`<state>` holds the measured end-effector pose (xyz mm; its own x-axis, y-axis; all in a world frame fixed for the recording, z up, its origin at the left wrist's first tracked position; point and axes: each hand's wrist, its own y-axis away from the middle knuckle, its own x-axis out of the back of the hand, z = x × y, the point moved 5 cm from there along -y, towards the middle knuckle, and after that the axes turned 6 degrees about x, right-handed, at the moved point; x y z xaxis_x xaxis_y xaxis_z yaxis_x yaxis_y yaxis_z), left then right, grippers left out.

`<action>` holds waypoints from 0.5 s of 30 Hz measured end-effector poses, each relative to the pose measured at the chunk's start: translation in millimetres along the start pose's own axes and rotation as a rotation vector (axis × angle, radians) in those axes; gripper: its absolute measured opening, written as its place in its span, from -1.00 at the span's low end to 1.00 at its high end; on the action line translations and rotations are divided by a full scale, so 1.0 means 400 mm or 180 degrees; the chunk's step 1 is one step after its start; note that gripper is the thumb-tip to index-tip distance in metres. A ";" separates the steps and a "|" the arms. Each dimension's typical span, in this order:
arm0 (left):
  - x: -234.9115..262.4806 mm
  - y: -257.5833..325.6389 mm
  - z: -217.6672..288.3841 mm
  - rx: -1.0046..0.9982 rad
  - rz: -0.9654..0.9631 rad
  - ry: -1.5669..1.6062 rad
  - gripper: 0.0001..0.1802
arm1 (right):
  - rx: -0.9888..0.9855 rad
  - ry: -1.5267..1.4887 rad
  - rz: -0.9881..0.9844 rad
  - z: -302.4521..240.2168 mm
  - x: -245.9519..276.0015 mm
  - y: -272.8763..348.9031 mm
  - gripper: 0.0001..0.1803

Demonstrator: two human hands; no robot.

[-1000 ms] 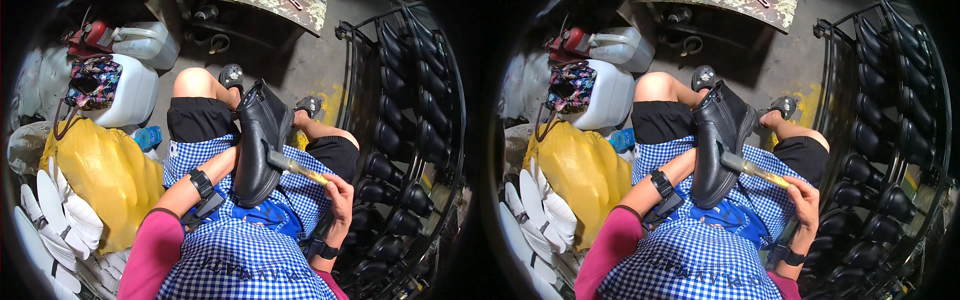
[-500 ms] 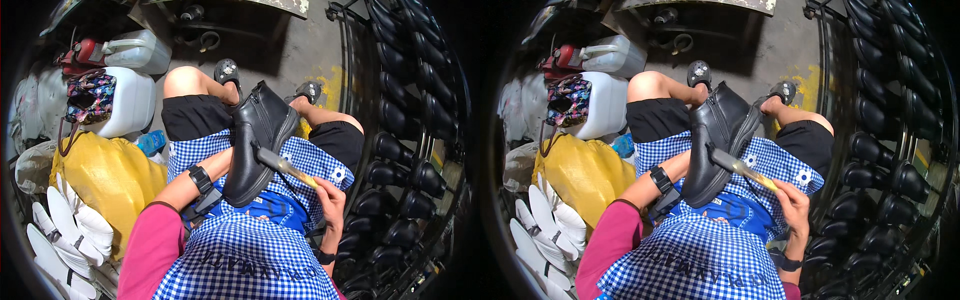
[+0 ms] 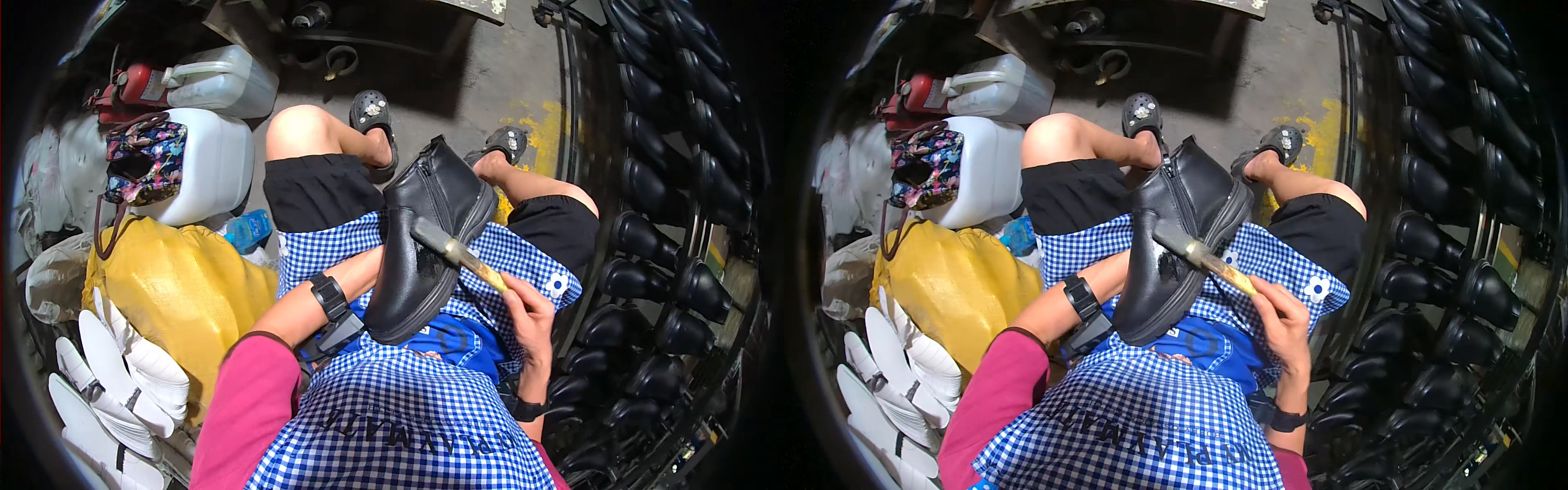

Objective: Picking up black boots from a rack and cleaning/inspecting them using a brush and cloth in a factory setting.

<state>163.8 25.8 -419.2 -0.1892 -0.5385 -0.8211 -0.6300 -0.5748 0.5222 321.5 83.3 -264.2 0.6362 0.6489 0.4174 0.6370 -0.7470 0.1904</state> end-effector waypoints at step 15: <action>0.015 -0.010 0.006 -0.0207 -0.0058 -0.0286 -0.66 | -0.0464 -0.0669 -0.0614 0.030 0.040 0.012 -0.73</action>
<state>163.2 26.4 -426.8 -0.2468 -0.4718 -0.8464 -0.5843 -0.6244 0.5184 339.9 91.6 -267.3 0.5954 0.7850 0.1713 0.6953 -0.6102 0.3798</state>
